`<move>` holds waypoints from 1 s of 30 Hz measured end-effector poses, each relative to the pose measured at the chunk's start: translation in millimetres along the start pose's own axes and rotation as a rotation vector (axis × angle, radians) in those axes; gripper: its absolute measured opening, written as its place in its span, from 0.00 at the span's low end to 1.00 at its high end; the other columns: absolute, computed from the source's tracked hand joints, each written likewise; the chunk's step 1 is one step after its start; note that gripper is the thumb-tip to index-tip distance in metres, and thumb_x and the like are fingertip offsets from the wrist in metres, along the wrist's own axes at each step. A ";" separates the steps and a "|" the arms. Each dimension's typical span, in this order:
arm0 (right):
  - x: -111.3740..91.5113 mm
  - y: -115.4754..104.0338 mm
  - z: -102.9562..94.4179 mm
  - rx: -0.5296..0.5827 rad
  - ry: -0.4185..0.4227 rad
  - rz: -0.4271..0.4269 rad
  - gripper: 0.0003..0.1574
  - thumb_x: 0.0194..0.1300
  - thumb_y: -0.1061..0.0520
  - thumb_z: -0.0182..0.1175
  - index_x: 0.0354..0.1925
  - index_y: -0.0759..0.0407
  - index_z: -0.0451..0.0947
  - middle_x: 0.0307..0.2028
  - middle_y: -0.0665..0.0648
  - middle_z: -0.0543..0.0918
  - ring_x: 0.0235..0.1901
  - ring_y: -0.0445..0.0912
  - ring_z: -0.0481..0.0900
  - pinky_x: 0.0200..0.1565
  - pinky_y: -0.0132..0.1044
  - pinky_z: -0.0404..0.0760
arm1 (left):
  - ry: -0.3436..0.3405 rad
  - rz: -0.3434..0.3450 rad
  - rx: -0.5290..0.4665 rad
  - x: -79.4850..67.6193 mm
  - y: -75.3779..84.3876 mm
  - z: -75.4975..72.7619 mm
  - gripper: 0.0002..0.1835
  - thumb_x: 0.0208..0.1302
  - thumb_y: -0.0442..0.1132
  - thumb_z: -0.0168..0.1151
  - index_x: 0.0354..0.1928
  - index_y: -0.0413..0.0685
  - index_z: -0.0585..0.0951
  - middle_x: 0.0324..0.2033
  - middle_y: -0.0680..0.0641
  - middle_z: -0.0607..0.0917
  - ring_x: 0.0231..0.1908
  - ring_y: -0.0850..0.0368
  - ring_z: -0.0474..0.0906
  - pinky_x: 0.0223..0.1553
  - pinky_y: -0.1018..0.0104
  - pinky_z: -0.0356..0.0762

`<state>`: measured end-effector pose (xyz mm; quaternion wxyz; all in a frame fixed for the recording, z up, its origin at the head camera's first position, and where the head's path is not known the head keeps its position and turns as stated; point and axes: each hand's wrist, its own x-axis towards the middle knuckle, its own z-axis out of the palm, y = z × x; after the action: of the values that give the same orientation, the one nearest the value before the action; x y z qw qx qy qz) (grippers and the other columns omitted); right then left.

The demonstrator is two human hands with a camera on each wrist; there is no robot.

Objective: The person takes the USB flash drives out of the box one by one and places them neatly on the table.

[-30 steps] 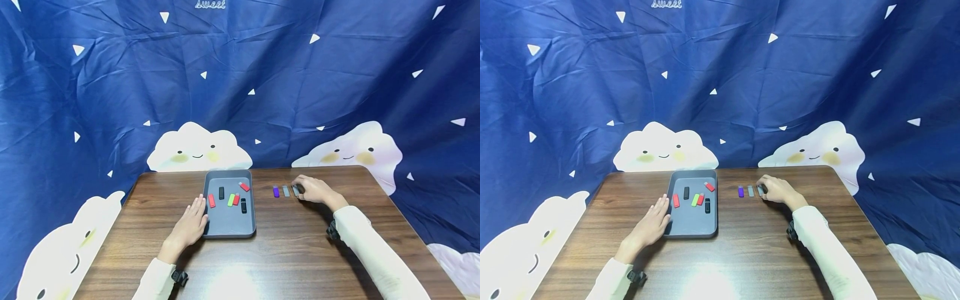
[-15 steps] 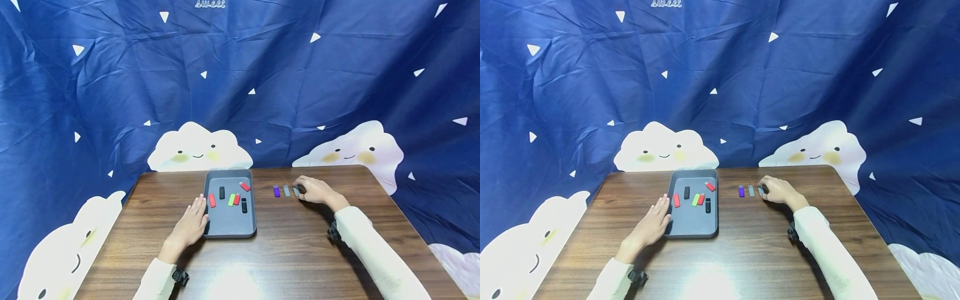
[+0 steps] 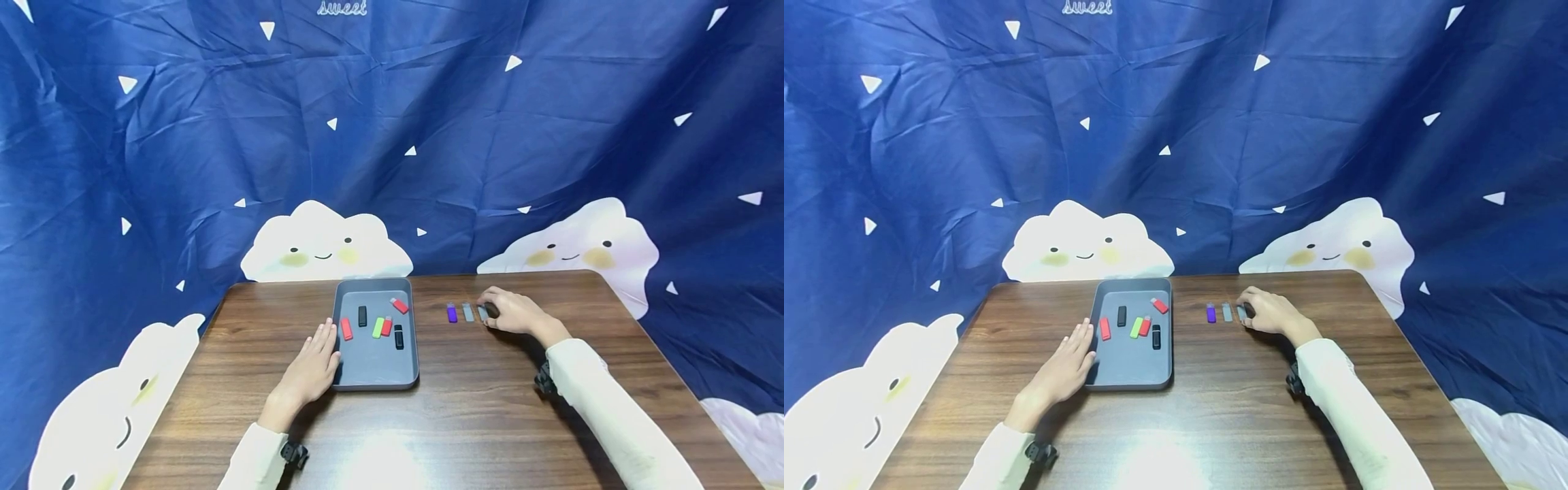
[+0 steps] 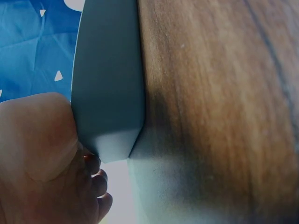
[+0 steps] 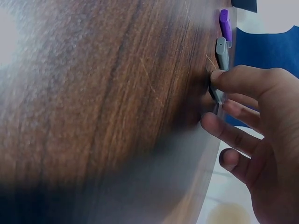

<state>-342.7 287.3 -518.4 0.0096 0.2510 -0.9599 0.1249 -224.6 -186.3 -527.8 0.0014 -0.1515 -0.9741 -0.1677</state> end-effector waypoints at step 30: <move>10.1 -25.9 -48.1 -0.073 0.075 -0.057 0.11 0.64 0.57 0.70 0.32 0.44 0.76 0.33 0.45 0.79 0.31 0.42 0.77 0.32 0.44 0.78 | 0.017 0.010 -0.015 -2.5 2.1 -2.1 0.33 0.84 0.42 0.46 0.82 0.30 0.58 0.84 0.33 0.55 0.83 0.34 0.52 0.83 0.37 0.54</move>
<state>-341.1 272.4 -465.0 0.0581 0.2729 -0.9552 0.0990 -221.6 -185.8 -525.2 0.0094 -0.1550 -0.9720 -0.1764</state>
